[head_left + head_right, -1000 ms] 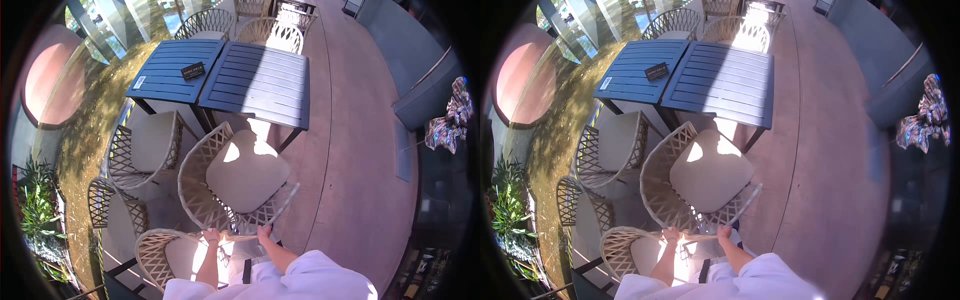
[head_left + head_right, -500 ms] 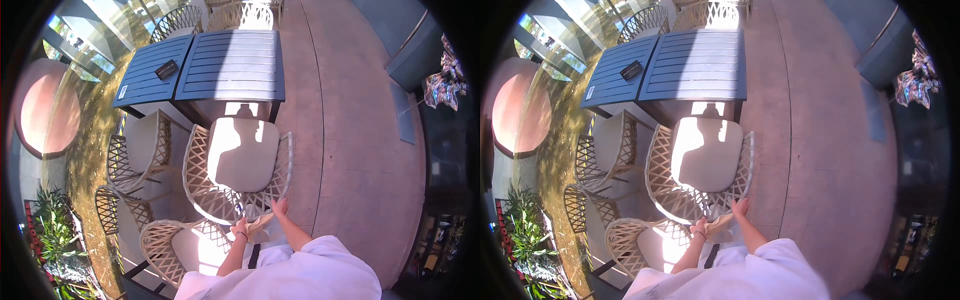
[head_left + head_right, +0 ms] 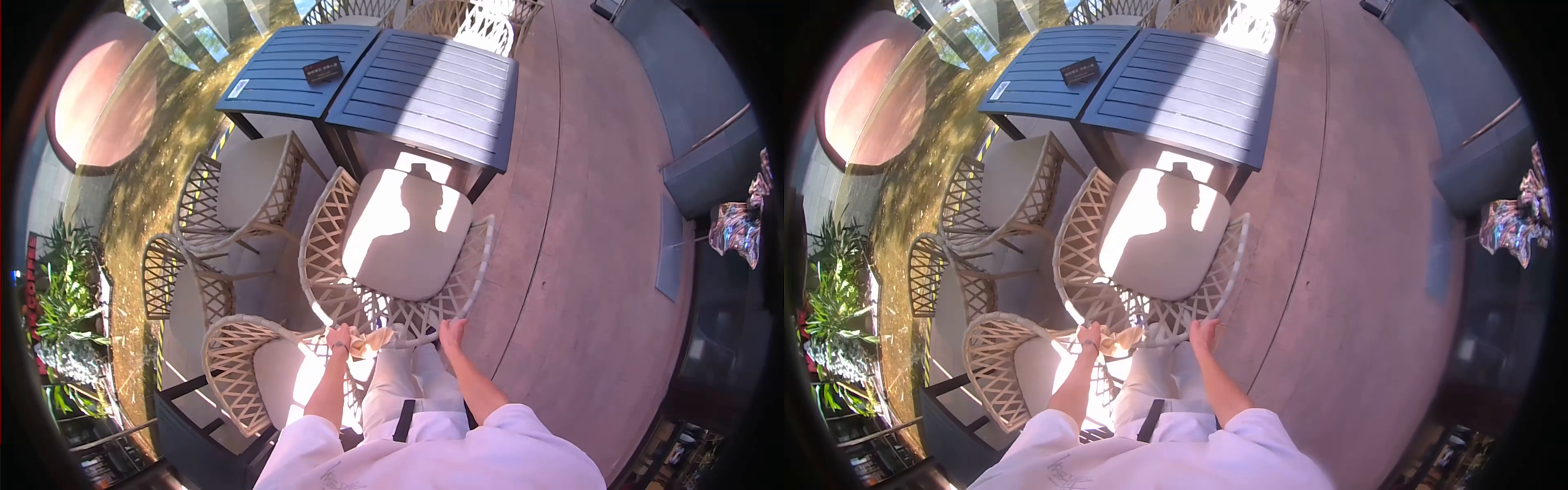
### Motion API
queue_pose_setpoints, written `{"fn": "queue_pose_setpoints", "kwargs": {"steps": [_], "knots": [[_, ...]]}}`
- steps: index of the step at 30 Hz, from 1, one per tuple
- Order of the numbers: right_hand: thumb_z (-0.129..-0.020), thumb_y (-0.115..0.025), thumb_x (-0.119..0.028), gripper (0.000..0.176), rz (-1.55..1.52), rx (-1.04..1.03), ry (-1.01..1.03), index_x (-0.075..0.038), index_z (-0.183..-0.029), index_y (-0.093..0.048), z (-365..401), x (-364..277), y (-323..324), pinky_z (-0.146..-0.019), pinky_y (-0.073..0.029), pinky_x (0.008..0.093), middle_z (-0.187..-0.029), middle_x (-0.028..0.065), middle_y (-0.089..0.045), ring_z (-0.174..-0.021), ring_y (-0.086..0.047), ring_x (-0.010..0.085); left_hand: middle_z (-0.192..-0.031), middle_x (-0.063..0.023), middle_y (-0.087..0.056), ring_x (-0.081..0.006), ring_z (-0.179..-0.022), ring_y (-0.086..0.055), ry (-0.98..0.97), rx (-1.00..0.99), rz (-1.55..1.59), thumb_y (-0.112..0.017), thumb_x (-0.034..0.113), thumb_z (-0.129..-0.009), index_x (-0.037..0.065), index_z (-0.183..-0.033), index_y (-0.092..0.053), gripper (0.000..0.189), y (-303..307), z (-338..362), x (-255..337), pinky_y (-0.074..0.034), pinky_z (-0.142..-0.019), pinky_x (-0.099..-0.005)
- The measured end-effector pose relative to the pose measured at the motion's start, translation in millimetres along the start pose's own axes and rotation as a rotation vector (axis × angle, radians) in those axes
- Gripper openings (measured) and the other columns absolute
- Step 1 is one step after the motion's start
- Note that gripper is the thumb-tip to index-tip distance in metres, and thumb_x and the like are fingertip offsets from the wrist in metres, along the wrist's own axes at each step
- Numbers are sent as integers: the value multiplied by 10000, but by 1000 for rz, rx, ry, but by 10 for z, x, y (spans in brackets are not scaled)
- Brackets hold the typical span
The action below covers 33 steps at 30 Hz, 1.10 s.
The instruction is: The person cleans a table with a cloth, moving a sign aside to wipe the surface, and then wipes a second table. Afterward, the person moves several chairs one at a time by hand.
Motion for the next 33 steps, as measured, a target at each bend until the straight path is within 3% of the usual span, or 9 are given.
{"fn": "queue_pose_setpoints", "kwargs": {"steps": [3, 7, 10, 12, 14, 16, 24, 30, 33], "knots": [[-824, -558, -207, 479, -37, -63, 97, 114, -1112, -348, -182, -378, -109, -894, -465, 528, -997, 388, -583, -987, -589, 517, -1010, -156, -648, -261, -969, -615, 159, -212, 175, -480, 395, -849, -27, -1008, -623, 472, -11, -351, 7, -488, -843, -362], [-815, -549, -197, 428, -31, -79, 72, 106, -1055, -365, -273, -712, -224, -897, -468, 526, -990, 393, -577, -984, -592, 511, -803, -103, -633, -246, -718, -617, 76, -275, 253, -490, 324, -830, 27, -835, -635, 331, -41, -926, 70, -509, -678, -405], [-826, -563, -233, 540, 7, -68, 13, 131, -1164, -353, -339, -594, -283, -960, -450, 504, -1074, 395, -575, -1044, -587, 496, -1082, -186, -627, -292, -1019, -584, -26, -318, 47, -463, 475, -849, -38, -1078, -616, 582, 104, -670, 424, -440, -904, -382], [-850, -587, -301, 602, 103, 0, 171, 125, -1185, -324, -672, -21, -547, -783, -524, 506, -1029, 328, -594, -894, -650, 422, -1199, -227, -614, -314, -1142, -563, -67, -346, -52, -459, 586, -869, -49, -1194, -593, 725, 156, -375, 572, -403, -997, -377], [-874, -603, -404, 690, 40, -252, -32, 89, -1233, -278, -815, 99, -444, -474, -481, 430, -935, 224, -594, -643, -629, 282, -1208, -245, -630, -319, -1157, -585, -50, -322, -327, -481, 655, -875, -25, -1232, -600, 777, 138, -382, 435, -414, -1013, -376], [-894, -589, -466, 732, -60, -445, -264, 32, -1287, -224, -531, -409, -74, -341, -322, 301, -833, 136, -563, -466, -488, 151, -1142, -209, -670, -301, -1061, -643, -96, -151, -126, -579, 570, -863, 25, -1186, -642, 637, 246, 227, 600, -468, -950, -372], [-996, -430, -423, 394, -21, -549, -250, -50, -962, -554, -521, -506, -38, -321, -282, 281, -659, 131, -648, -361, -367, 105, -993, -183, -712, -330, -959, -684, -238, -239, -214, -667, 541, -803, 84, -1011, -716, 504, 46, 1542, 311, -521, -872, -390], [-993, -425, -413, 408, 23, -552, -223, -31, -912, -546, -695, -377, -197, -318, -287, 288, -638, 121, -648, -359, -387, 100, -1000, -173, -709, -316, -991, -668, -242, -268, -182, -652, 530, -839, 97, -1013, -713, 471, 120, 1737, 286, -505, -890, -392], [-975, -454, -424, 423, 33, -550, -265, -11, -1063, -478, -736, -381, -219, -319, -285, 293, -651, 132, -649, -364, -397, 107, -1001, -180, -707, -322, -969, -672, -219, -210, -194, -652, 545, -830, 89, -1009, -707, 494, 175, 1647, 213, -514, -876, -395]]}}
Point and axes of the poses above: each hand's wrist, its own z-axis away from the middle knuckle, its own y-axis out of the back of the hand, x = y × z, the point moved 3 cm from there along -z, towards the middle knuckle
